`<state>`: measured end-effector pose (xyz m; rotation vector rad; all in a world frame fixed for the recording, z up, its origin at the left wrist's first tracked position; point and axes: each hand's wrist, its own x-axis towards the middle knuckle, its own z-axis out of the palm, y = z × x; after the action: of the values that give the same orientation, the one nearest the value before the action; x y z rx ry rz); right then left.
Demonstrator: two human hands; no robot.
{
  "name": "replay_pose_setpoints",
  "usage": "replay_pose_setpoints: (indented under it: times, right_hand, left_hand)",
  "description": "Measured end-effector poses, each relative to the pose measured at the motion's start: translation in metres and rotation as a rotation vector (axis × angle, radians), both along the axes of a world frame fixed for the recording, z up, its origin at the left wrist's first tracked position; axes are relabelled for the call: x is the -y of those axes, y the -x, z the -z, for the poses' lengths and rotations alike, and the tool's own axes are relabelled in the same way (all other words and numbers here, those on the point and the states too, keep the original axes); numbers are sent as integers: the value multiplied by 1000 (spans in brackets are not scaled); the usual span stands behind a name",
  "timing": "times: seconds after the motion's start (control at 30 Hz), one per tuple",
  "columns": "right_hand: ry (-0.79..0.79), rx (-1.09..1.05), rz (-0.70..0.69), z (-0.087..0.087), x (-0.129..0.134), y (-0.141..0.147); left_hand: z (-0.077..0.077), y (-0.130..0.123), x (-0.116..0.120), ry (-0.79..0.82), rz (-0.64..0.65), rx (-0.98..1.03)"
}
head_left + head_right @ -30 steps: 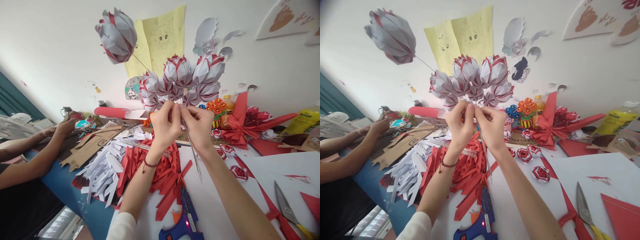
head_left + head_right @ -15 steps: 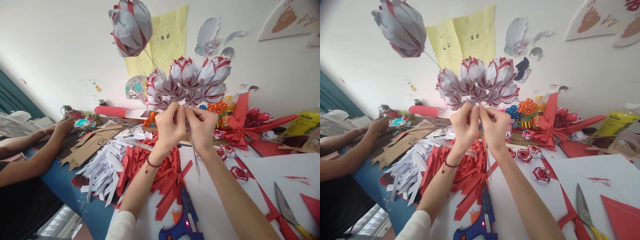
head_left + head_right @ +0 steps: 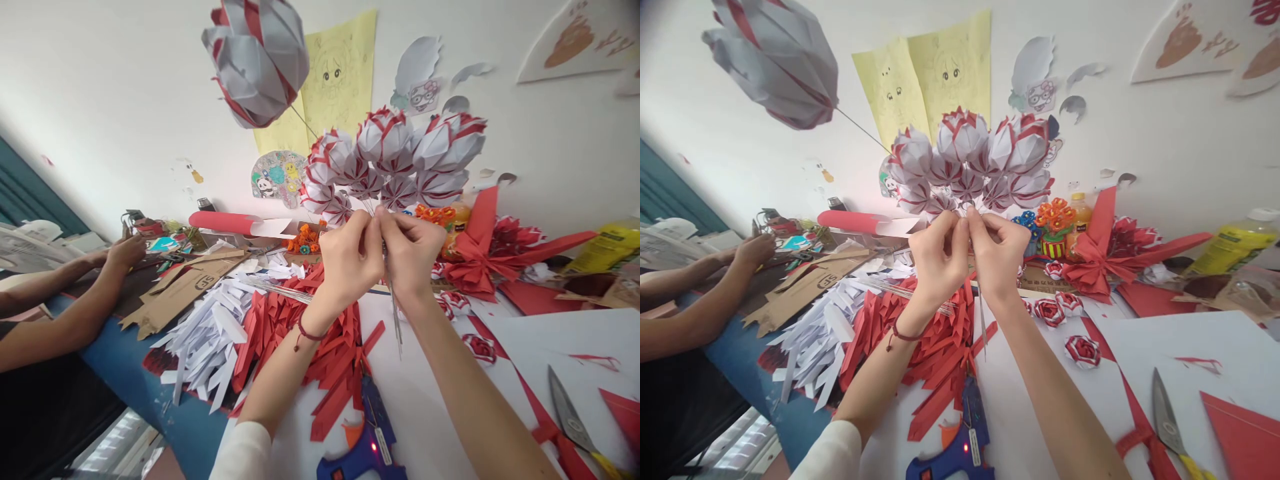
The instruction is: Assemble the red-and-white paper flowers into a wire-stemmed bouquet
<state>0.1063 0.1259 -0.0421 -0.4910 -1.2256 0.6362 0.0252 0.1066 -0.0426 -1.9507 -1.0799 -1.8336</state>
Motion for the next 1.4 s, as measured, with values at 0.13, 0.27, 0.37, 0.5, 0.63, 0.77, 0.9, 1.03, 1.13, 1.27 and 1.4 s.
replay_pose_setpoints:
  times: [0.13, 0.27, 0.37, 0.5, 0.63, 0.77, 0.9, 1.03, 1.13, 1.27, 1.4]
  right_hand:
    - [-20, 0, -8, -1, -2, -1]
    - [-38, 59, -176, -4, -6, -7]
    - [15, 158, -379, -10, -4, -15]
    - [58, 255, -512, -15, 1, -23]
    - [76, 253, -577, -16, 2, -27]
    - [79, 261, -596, -16, 1, -30]
    - [75, 266, -596, -16, 3, -26]
    - [86, 229, -597, -14, 5, -18]
    - [91, 223, -603, -13, 6, -15]
    - [98, 256, -630, -12, 5, -16]
    - [107, 354, -588, -14, 4, -20]
  left_hand:
    - [-3, 0, 1, -10, -6, 9]
    - [-10, 7, 3, 13, 20, 30]
    - [-16, 16, 4, 43, 48, 69]
    - [-20, 26, 3, 98, 142, 111]
    - [-21, 34, 1, 195, 239, 153]
    - [-23, 42, -2, 205, 297, 183]
    - [-23, 46, -6, 212, 373, 188]
    - [-20, 45, -9, 152, 377, 252]
    - [-20, 45, -11, 121, 379, 322]
    - [-21, 46, -11, 128, 412, 359]
    - [-23, 47, -9, 122, 338, 310]
